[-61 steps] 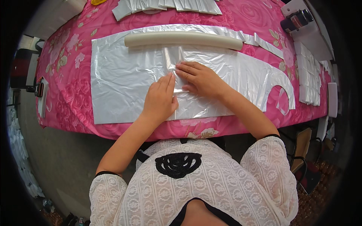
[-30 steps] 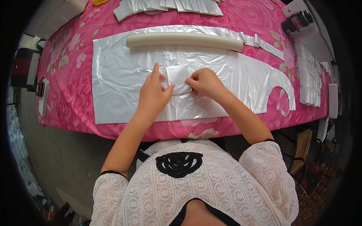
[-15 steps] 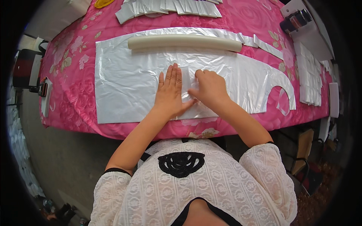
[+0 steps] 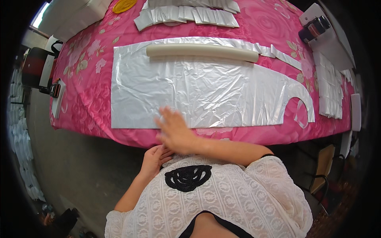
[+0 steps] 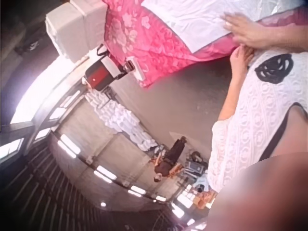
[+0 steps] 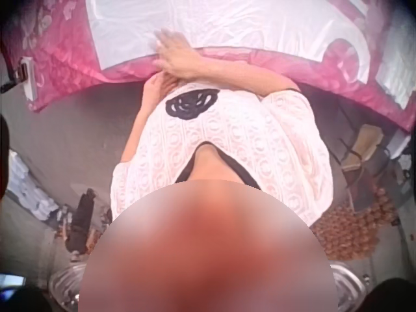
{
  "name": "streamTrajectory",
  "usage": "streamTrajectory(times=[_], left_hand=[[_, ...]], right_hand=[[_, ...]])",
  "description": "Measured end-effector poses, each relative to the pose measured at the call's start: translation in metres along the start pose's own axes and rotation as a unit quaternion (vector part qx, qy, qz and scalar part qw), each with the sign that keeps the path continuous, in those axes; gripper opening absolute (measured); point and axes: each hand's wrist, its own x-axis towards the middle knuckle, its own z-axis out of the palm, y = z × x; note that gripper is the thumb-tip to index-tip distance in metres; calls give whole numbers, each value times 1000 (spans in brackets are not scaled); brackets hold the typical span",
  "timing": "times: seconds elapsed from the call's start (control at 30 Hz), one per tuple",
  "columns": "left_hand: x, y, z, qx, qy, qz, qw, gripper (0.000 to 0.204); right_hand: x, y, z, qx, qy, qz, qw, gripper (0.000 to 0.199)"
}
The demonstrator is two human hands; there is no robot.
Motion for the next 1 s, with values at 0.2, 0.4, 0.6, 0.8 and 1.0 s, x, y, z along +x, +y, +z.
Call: streamTrajectory(times=[0.2, 0.4, 0.6, 0.8, 1.0], left_hand=[[-13, 38, 11, 473, 32, 203, 857, 18], [9, 65, 31, 495, 44, 461, 735, 31], [28, 76, 54, 501, -7, 459, 734, 36], [32, 82, 60, 529, -22, 484, 696, 37], [39, 85, 53, 530, -26, 509, 677, 38]], right_hand=[[0, -5, -34, -25, -52, -172, 983, 29], [30, 79, -124, 68, 77, -110, 989, 17], [117, 214, -257, 136, 405, 172, 888, 26], [143, 236, -283, -174, 352, 400, 828, 41], [78, 206, -263, -194, 265, 64, 942, 43]])
